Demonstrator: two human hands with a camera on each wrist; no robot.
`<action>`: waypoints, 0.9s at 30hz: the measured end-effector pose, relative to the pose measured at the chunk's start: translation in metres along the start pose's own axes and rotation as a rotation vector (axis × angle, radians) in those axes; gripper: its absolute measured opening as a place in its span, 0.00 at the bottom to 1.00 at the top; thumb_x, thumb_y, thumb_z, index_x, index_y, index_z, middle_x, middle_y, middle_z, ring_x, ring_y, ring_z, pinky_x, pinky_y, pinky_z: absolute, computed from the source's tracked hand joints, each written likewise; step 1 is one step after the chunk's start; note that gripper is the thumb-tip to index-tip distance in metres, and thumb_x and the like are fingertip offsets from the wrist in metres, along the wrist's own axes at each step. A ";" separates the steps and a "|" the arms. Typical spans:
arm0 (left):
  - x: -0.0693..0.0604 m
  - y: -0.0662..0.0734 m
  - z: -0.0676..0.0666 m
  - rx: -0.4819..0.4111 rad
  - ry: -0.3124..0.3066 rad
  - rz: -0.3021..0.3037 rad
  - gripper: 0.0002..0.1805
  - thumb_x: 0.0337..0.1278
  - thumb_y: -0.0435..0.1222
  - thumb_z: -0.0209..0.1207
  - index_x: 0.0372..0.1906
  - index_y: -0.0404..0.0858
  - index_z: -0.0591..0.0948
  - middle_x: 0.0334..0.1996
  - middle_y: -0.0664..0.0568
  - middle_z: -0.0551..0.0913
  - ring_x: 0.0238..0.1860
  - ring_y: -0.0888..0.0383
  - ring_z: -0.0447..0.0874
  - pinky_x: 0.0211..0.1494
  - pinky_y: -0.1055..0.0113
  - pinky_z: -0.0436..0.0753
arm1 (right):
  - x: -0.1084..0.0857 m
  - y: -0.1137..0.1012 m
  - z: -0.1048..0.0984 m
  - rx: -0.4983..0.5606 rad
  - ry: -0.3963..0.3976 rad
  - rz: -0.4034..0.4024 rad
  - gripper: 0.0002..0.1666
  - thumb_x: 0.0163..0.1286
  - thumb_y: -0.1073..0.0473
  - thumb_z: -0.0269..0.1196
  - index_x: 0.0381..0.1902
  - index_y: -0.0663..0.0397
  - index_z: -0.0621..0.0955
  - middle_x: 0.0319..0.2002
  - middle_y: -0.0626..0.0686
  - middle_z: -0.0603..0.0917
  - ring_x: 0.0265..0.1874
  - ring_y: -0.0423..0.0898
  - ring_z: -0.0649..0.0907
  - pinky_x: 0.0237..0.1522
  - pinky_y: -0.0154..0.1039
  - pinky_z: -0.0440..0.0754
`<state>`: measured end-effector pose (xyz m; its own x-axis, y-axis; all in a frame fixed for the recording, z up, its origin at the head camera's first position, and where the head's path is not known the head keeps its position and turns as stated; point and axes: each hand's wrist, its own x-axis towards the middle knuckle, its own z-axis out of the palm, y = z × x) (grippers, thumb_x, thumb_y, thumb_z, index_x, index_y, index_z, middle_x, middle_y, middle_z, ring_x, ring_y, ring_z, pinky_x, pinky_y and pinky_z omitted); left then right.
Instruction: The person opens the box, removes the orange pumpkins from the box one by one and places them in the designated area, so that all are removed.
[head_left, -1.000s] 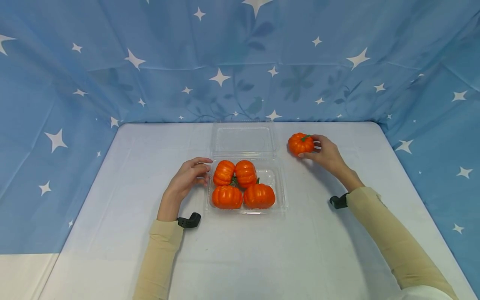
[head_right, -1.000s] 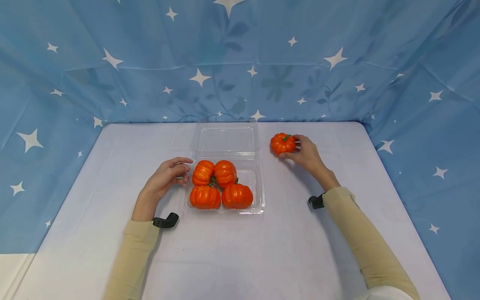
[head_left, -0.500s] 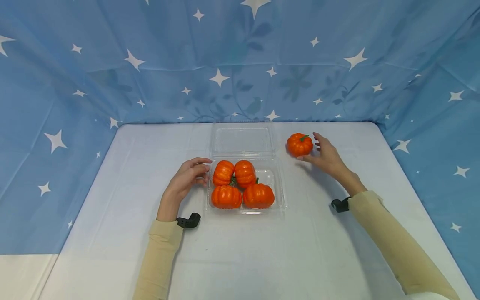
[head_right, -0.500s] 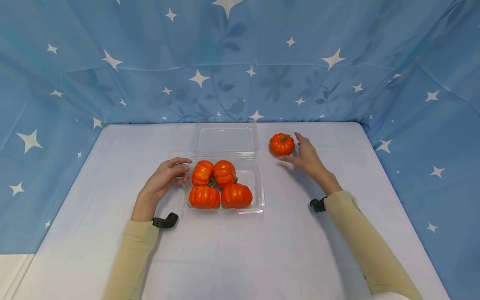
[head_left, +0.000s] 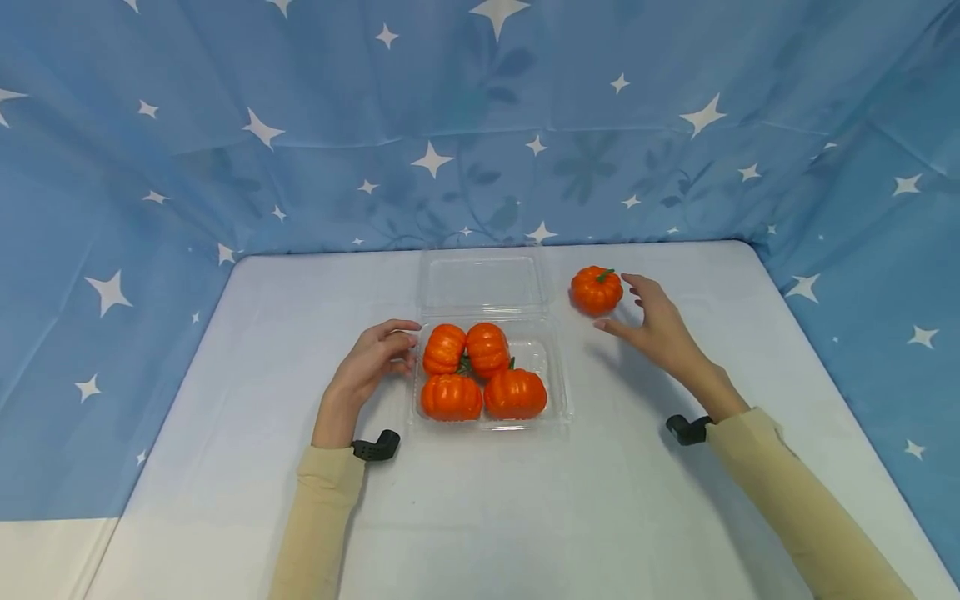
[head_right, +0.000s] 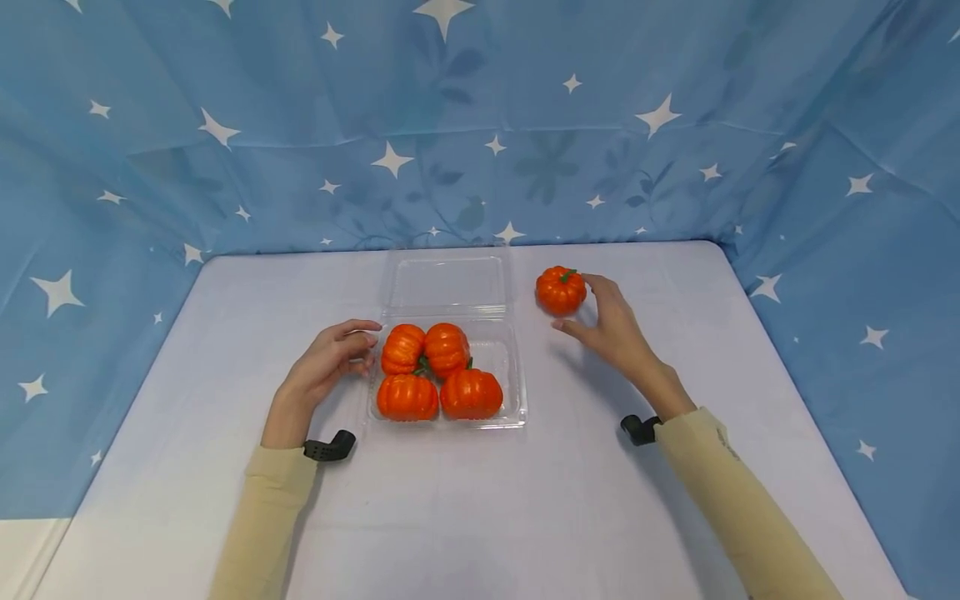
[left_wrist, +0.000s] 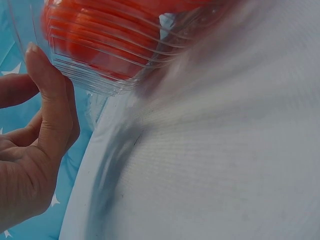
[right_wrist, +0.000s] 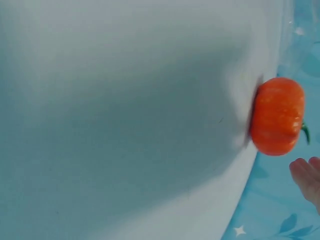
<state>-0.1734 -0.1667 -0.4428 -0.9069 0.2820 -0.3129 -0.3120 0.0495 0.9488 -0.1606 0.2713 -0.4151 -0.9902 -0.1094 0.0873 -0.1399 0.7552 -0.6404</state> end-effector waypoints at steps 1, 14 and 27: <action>0.000 0.000 0.000 -0.002 0.000 0.001 0.22 0.73 0.33 0.53 0.66 0.27 0.72 0.29 0.51 0.79 0.26 0.59 0.77 0.32 0.69 0.83 | -0.002 -0.003 0.000 0.001 0.007 -0.007 0.54 0.65 0.51 0.75 0.76 0.69 0.60 0.74 0.71 0.64 0.68 0.70 0.69 0.67 0.67 0.72; -0.005 -0.002 -0.002 -0.021 -0.003 0.002 0.21 0.74 0.33 0.53 0.65 0.26 0.71 0.30 0.51 0.79 0.25 0.59 0.77 0.31 0.70 0.83 | -0.022 -0.037 0.005 0.091 0.027 -0.099 0.50 0.66 0.56 0.73 0.76 0.66 0.60 0.72 0.68 0.67 0.66 0.66 0.74 0.63 0.63 0.77; -0.001 -0.001 -0.001 -0.012 -0.012 0.005 0.22 0.73 0.32 0.52 0.66 0.27 0.71 0.27 0.51 0.78 0.26 0.59 0.77 0.31 0.69 0.83 | -0.026 -0.060 0.019 0.179 -0.066 -0.203 0.41 0.67 0.58 0.73 0.73 0.59 0.68 0.69 0.60 0.73 0.62 0.60 0.81 0.61 0.57 0.81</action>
<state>-0.1730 -0.1683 -0.4440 -0.9050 0.2939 -0.3074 -0.3108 0.0364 0.9498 -0.1264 0.2170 -0.3935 -0.9386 -0.2932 0.1817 -0.3268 0.5879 -0.7400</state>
